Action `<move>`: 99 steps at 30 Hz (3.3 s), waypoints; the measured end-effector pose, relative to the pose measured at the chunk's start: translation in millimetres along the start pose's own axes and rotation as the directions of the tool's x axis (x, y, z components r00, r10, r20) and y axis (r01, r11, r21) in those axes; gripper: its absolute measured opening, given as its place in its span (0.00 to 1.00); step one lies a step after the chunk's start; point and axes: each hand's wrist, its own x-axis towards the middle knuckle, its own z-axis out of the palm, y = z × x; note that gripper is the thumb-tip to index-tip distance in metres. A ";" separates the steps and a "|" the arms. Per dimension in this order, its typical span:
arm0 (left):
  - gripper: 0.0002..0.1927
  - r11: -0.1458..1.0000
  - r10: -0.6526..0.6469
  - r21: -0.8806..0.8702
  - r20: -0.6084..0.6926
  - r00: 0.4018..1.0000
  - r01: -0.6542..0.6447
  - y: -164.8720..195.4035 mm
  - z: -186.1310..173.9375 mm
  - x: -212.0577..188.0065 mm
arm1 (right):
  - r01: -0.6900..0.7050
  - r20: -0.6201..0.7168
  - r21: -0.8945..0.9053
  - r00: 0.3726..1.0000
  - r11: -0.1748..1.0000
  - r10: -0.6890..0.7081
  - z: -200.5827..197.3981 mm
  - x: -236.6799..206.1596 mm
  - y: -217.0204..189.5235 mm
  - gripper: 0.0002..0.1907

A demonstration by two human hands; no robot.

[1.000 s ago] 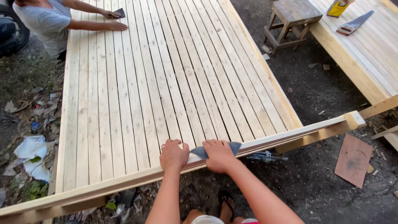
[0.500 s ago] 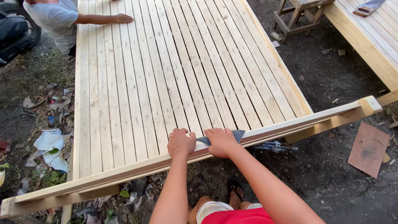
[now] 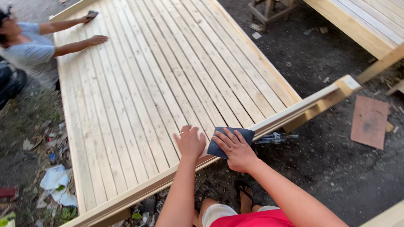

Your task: The person sands wooden bed frames and furniture parts with a sanding block, working along the edges and slats of several frames, moving between pieces and sanding the frame rails and panel surfaces by hand.

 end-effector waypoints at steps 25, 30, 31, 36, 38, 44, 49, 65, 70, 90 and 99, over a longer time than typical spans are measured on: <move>0.22 0.831 0.547 -0.310 0.306 0.780 -0.461 420.3 143.8 155.5 | -0.727 0.337 -0.100 0.618 0.679 0.711 -82.5 -42.9 353.4 0.37; 0.21 0.779 0.572 -0.451 0.227 0.788 -0.436 516.1 144.6 211.7 | -0.701 0.414 0.335 0.710 0.629 0.571 -98.1 -42.1 393.1 0.39; 0.21 0.767 0.574 -0.477 0.212 0.791 -0.428 536.9 142.2 221.0 | -0.648 0.361 0.474 0.761 0.596 0.540 -106.0 -50.3 406.6 0.40; 0.26 0.741 0.626 -0.460 0.210 0.751 -0.489 644.2 138.0 231.7 | -0.187 0.456 0.889 0.294 -0.417 0.840 -166.9 -115.3 497.5 0.37; 0.30 0.718 0.669 -0.427 0.208 0.713 -0.549 686.4 143.1 229.2 | -0.022 0.158 0.987 0.254 -0.158 0.954 -192.5 -145.1 540.6 0.33; 0.34 0.671 0.721 -0.436 0.197 0.664 -0.600 835.1 187.3 237.0 | 0.085 0.275 0.960 -0.090 -0.268 0.957 -228.4 -221.5 695.0 0.20; 0.33 0.677 0.714 -0.437 0.197 0.672 -0.592 951.7 234.8 241.9 | 0.387 0.202 0.912 -0.138 -0.135 0.970 -239.4 -287.9 827.4 0.19; 0.31 0.440 0.886 -0.489 0.097 0.454 -0.753 1263.9 328.5 248.9 | 0.480 0.269 0.848 -0.021 -0.226 0.963 -344.4 -358.3 1095.0 0.25; 0.31 0.452 0.889 -0.444 0.157 0.430 -0.774 1360.9 365.1 290.2 | 0.401 0.094 0.916 -0.187 -0.011 0.978 -396.3 -392.2 1199.2 0.26; 0.34 0.898 0.333 -0.328 0.072 0.940 -0.293 1514.7 456.1 380.7 | -0.600 -0.101 -0.083 0.799 0.796 0.592 -449.6 -404.3 1463.5 0.41; 0.34 0.988 -0.041 -0.142 0.183 0.982 0.068 1528.0 491.8 389.4 | -0.445 0.052 -0.028 0.894 0.895 0.446 -428.3 -356.8 1543.3 0.37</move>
